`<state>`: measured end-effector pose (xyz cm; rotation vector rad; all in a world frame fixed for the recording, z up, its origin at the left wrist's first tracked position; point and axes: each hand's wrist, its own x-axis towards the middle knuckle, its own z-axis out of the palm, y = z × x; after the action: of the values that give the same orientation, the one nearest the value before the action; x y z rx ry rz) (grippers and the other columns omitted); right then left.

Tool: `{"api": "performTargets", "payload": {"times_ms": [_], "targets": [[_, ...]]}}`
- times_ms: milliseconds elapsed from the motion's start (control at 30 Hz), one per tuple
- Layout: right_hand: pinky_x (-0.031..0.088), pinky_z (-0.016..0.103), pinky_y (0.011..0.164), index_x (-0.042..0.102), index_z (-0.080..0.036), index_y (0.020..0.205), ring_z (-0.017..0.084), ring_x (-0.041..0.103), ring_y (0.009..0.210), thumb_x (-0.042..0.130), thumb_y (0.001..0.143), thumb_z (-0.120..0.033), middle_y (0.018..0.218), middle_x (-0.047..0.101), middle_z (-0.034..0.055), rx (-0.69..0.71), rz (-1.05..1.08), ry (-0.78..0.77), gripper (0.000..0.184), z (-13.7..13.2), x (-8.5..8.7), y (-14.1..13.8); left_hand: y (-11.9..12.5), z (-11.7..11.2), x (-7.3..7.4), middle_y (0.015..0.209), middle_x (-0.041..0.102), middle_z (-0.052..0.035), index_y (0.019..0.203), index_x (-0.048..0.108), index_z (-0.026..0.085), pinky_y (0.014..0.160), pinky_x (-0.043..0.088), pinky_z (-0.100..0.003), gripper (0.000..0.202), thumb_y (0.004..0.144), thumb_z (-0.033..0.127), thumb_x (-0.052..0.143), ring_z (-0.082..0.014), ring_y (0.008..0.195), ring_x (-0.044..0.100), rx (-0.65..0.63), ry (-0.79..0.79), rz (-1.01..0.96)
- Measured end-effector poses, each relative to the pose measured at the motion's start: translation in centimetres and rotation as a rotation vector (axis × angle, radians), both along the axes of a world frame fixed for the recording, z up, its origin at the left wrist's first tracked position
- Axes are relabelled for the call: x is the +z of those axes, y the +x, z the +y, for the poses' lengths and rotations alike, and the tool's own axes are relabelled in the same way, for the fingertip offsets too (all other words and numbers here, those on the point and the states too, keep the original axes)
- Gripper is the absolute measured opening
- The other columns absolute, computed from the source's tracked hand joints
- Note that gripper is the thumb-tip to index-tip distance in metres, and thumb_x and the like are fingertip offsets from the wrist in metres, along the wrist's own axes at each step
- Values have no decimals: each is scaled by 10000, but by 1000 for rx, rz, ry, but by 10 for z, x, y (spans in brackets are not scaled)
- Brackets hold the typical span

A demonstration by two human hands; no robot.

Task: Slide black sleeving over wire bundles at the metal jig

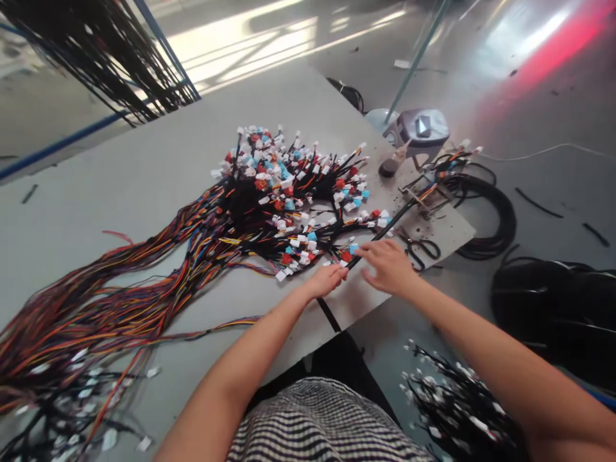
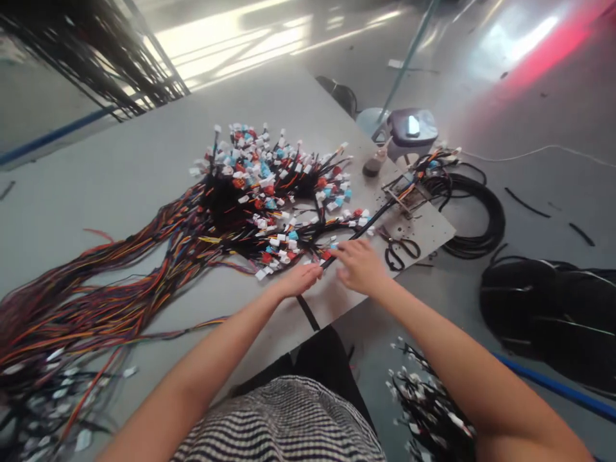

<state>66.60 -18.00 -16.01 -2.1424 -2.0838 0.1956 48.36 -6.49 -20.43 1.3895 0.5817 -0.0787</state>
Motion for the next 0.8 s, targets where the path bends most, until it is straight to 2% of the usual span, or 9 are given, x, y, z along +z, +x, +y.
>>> {"api": "performTargets", "payload": {"times_ms": [100, 200, 267, 333, 433, 533, 600, 667, 800], "targets": [[419, 344, 814, 705, -147, 894, 251, 633, 870, 561, 813, -250, 905, 691, 116, 217, -39, -405, 195, 37, 4, -33, -18, 6, 8, 595, 526, -2, 830, 606, 159, 445, 298, -232, 478, 839, 622, 485, -100, 448, 413, 37, -319, 52], [407, 307, 676, 699, -147, 874, 252, 647, 823, 520, 871, -269, 874, 697, 114, 206, -80, -536, 217, 48, 1, -35, -41, 9, 16, 734, 620, -60, 988, 655, 132, 452, 319, -228, 554, 812, 640, 521, -104, 499, 497, 110, -471, 70], [400, 298, 668, 701, -152, 900, 253, 651, 848, 499, 906, -289, 885, 701, 111, 193, -78, -514, 244, 44, -2, -33, -49, 4, 22, 837, 650, -74, 1109, 650, 147, 466, 327, -224, 542, 784, 579, 607, -106, 535, 532, 104, -424, 56], [397, 287, 670, 705, -153, 907, 249, 653, 851, 494, 919, -295, 882, 702, 117, 187, -69, -506, 254, 39, -3, -32, -50, -5, 27, 855, 654, -64, 1131, 651, 163, 487, 334, -230, 474, 792, 493, 633, -106, 540, 525, 90, -252, 35], [403, 281, 676, 715, -153, 905, 253, 656, 849, 485, 930, -320, 884, 701, 128, 193, -71, -532, 285, 35, -2, -34, -42, -21, 32, 706, 606, -29, 940, 685, 164, 560, 352, -249, 280, 867, 389, 536, -123, 553, 489, 65, 115, 35], [410, 282, 674, 729, -175, 896, 257, 660, 846, 445, 951, -356, 873, 702, 116, 184, -87, -590, 342, 35, -4, -34, -36, -31, 30, 599, 523, -13, 760, 644, 177, 629, 361, -258, 269, 897, 334, 474, -152, 598, 481, -29, 373, 135], [410, 281, 676, 734, -187, 903, 254, 660, 851, 450, 941, -342, 866, 704, 105, 175, -97, -602, 326, 34, -7, -35, -35, -34, 25, 590, 493, -2, 744, 616, 177, 641, 364, -257, 287, 908, 341, 446, -155, 611, 473, -86, 394, 175], [409, 282, 685, 735, -192, 935, 251, 659, 864, 474, 913, -308, 875, 706, 97, 160, -98, -575, 286, 32, -11, -40, -39, -32, 19, 601, 475, 10, 765, 601, 169, 632, 366, -251, 328, 924, 376, 401, -145, 612, 457, -96, 319, 165], [410, 285, 692, 734, -192, 982, 246, 657, 863, 467, 895, -269, 907, 705, 108, 138, -36, -532, 291, 27, -18, -68, -68, -20, 15, 596, 460, 24, 768, 581, 154, 576, 356, -246, 424, 902, 507, 390, -122, 567, 422, -126, 148, 215]]}}
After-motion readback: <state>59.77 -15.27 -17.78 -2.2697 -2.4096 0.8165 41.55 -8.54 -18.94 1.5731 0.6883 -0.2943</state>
